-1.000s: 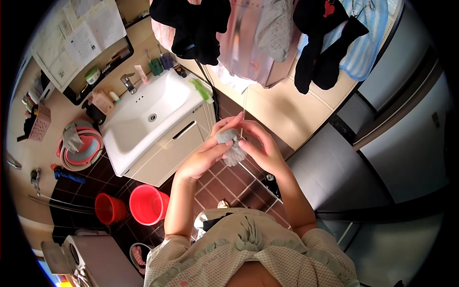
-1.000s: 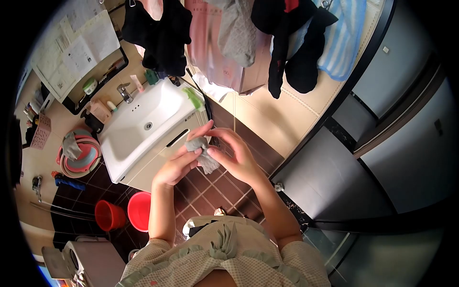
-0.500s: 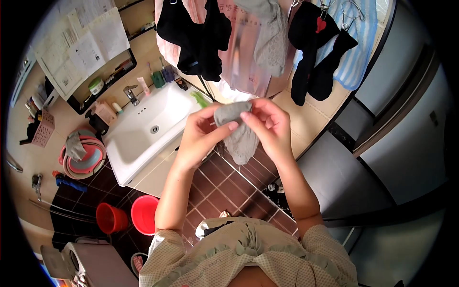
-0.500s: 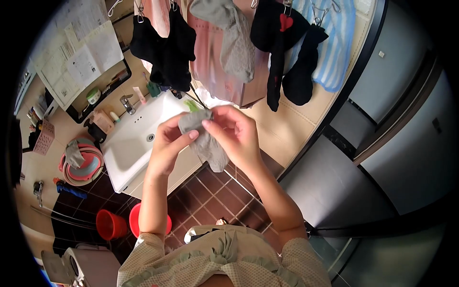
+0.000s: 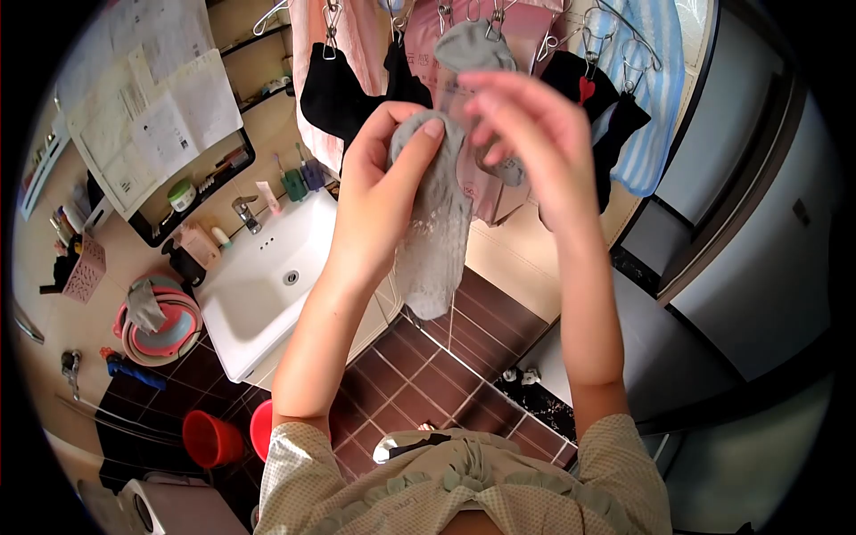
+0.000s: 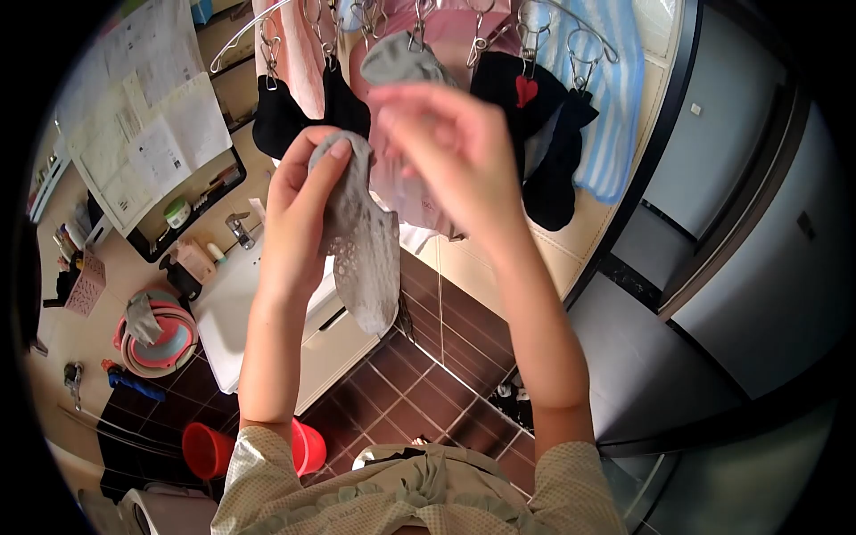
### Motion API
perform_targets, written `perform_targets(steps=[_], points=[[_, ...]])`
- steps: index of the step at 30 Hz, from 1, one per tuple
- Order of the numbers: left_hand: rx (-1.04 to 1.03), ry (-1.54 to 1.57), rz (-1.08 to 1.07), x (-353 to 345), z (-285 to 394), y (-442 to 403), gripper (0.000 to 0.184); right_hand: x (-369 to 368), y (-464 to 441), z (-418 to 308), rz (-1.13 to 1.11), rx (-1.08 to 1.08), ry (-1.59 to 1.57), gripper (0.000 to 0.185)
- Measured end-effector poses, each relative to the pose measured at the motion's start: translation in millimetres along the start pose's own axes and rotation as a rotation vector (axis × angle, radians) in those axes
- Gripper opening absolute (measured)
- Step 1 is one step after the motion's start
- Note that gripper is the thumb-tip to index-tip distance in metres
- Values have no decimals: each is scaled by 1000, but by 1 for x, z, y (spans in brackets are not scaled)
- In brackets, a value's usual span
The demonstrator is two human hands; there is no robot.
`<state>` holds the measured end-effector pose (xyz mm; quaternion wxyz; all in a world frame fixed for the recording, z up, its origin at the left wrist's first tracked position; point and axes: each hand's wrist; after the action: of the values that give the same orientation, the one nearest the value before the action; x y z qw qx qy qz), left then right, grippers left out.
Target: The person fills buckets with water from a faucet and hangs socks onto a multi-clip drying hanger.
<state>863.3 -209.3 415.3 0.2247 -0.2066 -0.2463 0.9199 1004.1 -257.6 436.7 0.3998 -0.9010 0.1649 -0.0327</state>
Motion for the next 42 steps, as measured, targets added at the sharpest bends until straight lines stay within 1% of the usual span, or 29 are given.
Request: perform_targets(steps=[3,4,7,9,10,11,13,14,15,17,20,23,24,26,30,33,36,39,42], points=[[107,21,-45,-2,10,-10,12,4,-35,-2,84,141,197,25],[98,21,-43,-3,13,-12,13,3,-43,-3,84,154,230,26],[12,7,-49,0,17,-26,15,-2,-59,-10,95,204,340,29],[-68,-109,-27,4,19,-37,16,-10,-66,-15,116,246,424,31],[-95,-163,-24,6,20,-41,16,-13,-75,-8,128,302,379,29],[-121,-218,-20,7,21,-45,15,-16,-78,-8,127,302,427,27],[-79,-150,-19,9,20,-49,17,-23,-84,-13,128,301,524,24],[-69,-115,-19,9,20,-50,17,-23,-92,-5,122,335,462,20],[-57,-81,-20,9,20,-51,17,-23,-93,-6,113,313,495,22],[-91,-130,2,12,20,-53,17,-22,-93,-7,95,263,560,25],[-154,-149,32,17,20,-58,16,-16,-101,1,70,271,593,25],[-134,-92,79,15,23,-61,17,-17,-101,0,62,173,211,22],[-130,-48,67,13,25,-60,18,-17,-98,-5,30,143,198,23],[-145,-48,65,14,23,-63,18,-16,-99,-3,35,165,155,21],[-174,4,67,9,24,-65,17,-11,-104,6,-7,253,78,21],[-193,62,77,6,23,-65,17,-13,-101,6,57,151,155,18],[-158,84,73,5,23,-63,18,-13,-96,-4,28,94,132,19],[-121,82,68,5,25,-61,19,-12,-93,-8,3,136,99,22],[-98,73,40,7,25,-64,18,-7,-101,-1,83,191,381,27]])
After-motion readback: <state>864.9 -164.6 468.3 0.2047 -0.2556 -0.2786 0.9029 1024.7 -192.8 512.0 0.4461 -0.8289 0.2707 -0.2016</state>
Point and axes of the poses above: each hand's wrist, its own y-axis away from the middle knuckle, its own x-axis out of the back of the hand, z = x × y, and after that the axes turned 8 degrees about z, right-handed
